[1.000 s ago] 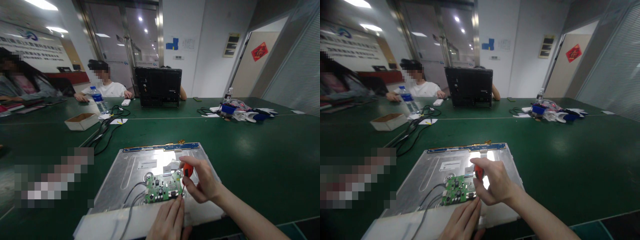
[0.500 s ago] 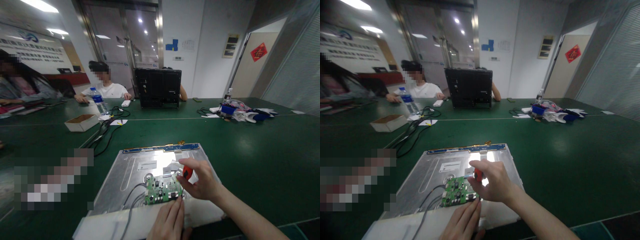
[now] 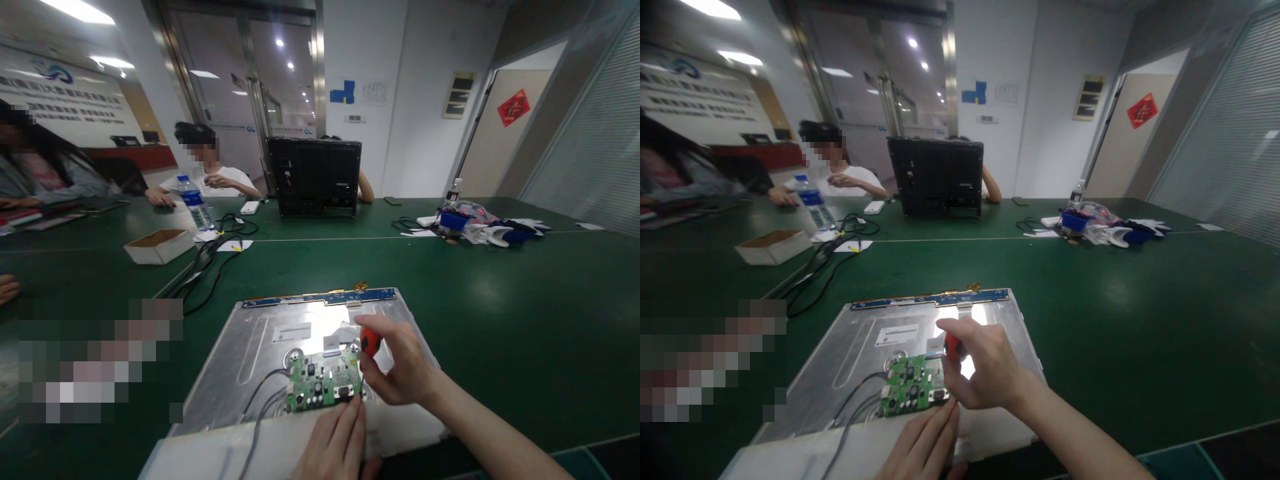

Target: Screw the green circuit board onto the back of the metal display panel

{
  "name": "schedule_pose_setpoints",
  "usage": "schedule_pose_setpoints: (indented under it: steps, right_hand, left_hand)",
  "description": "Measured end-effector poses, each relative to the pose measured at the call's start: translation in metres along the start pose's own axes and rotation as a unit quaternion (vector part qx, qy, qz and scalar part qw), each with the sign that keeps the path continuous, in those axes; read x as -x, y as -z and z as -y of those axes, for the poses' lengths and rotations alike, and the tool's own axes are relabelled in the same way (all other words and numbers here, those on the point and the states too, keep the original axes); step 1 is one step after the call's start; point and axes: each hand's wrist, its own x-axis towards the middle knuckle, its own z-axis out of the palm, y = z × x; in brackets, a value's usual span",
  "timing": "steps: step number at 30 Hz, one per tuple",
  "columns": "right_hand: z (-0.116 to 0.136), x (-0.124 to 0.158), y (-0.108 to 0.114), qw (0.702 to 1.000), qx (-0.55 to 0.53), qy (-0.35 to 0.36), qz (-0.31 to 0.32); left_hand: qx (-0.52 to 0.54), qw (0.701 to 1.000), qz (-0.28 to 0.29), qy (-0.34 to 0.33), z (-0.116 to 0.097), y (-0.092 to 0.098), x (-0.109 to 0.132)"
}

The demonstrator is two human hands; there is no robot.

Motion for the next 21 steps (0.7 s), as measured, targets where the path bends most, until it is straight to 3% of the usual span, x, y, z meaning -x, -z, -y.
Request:
schedule_pose_setpoints:
  steps: [21]
  right_hand:
    - [-0.0005, -0.0015, -0.0002, 1.000, -0.012, 0.004, -0.004]
  left_hand:
    - [-0.015, 1.000, -0.001, -0.009, 0.0001, -0.0011, 0.0008]
